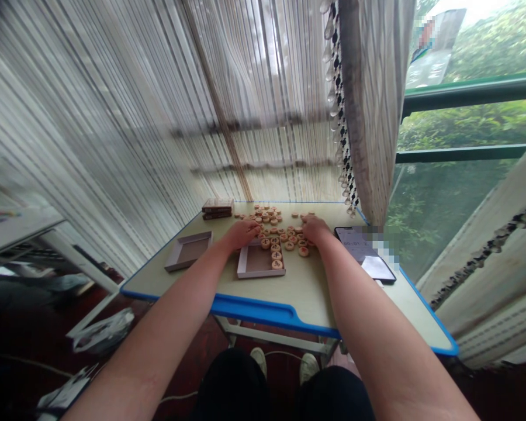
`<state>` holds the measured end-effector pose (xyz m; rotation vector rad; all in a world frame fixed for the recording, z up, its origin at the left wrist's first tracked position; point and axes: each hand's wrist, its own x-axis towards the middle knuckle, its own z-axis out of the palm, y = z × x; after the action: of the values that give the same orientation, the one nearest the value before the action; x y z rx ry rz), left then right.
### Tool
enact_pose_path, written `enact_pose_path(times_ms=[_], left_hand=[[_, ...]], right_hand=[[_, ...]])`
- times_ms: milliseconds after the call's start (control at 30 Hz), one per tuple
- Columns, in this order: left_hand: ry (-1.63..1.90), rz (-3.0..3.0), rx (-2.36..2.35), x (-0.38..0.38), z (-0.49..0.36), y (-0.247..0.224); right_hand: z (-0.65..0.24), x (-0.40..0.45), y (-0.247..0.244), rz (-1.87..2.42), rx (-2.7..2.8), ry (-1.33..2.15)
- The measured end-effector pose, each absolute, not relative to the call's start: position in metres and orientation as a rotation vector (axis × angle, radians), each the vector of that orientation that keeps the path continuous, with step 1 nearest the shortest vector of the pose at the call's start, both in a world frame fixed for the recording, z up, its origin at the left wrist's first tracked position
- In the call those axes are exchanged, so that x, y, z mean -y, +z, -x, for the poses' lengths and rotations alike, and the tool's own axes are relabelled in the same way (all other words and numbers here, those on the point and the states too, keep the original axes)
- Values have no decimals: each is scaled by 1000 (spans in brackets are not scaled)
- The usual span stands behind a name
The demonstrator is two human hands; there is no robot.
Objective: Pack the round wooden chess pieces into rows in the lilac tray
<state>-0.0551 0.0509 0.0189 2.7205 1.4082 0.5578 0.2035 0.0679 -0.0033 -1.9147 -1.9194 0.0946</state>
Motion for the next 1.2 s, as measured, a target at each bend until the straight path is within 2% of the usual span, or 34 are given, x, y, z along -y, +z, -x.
enact_pose_path(times_ms=[267,500,633,833,1000,1200], left_hand=[[495,-2602,-1419,-54,54,19],[666,-2508,-1675,-59,55,16],[577,-2517,-1735,-66,60,13],[547,-2529,-1777,-70,64,13],[509,-2524,-1754,-71,65,13],[672,-2418,-1854,-70,65,12]], right_hand=[[-204,-64,0,2042,1922,-20],[-202,-64,1,2054,2015,-79],[-202,-63,1,2082,1925,-131],[-189,-52,13,1893,2123,107],[-186,-51,15,1932,2126,168],[-190,-52,13,1983,2042,146]])
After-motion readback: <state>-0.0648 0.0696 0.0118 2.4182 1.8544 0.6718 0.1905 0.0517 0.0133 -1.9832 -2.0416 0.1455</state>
